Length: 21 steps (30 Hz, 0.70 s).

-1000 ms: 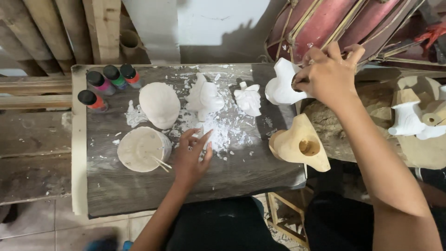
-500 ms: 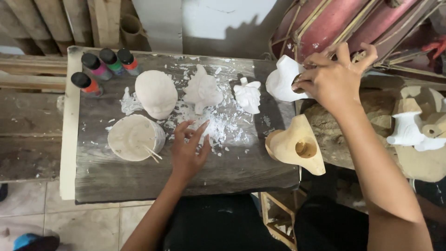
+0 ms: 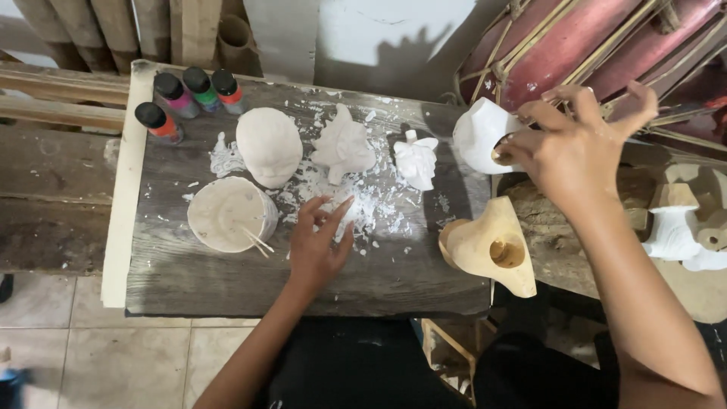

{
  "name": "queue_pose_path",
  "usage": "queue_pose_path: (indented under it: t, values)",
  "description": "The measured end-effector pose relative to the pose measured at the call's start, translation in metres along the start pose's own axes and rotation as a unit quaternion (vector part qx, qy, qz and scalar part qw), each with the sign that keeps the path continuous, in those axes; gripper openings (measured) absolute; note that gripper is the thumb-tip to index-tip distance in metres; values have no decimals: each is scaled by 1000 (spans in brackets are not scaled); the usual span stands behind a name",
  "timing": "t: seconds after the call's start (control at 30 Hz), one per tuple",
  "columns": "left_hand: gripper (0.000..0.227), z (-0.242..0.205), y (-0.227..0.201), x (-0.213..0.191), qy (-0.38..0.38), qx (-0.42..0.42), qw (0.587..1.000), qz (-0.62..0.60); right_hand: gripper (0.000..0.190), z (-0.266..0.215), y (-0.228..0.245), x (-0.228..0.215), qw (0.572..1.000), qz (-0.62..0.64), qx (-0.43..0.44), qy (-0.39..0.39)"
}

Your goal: Applying a white coating or adhesive to small plaster molds using a wooden stick on a workshop table

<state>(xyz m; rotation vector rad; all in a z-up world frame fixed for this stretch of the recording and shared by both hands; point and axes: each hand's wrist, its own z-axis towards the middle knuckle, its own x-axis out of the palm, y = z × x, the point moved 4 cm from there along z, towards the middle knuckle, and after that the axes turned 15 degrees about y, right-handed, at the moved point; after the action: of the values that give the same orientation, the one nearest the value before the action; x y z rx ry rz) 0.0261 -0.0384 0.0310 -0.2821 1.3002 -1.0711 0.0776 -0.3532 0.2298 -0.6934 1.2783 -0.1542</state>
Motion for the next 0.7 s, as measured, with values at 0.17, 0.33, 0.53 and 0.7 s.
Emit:
queue_pose_path:
  t: [0.17, 0.33, 0.53, 0.7]
  values:
    - [50, -4, 1, 8, 45, -30, 998, -5, 28, 5, 32, -71, 997, 59, -44, -22]
    - [75, -2, 3, 21, 124, -50, 991, -20, 15, 2, 73, -119, 985, 160, -59, -22]
    - [110, -12, 10, 24, 106, -82, 975, -179, 12, 8, 110, -135, 942, 298, -151, -11]
    - [75, -40, 34, 30, 21, -27, 997, -64, 10, 20, 117, -103, 919, 355, -162, 59]
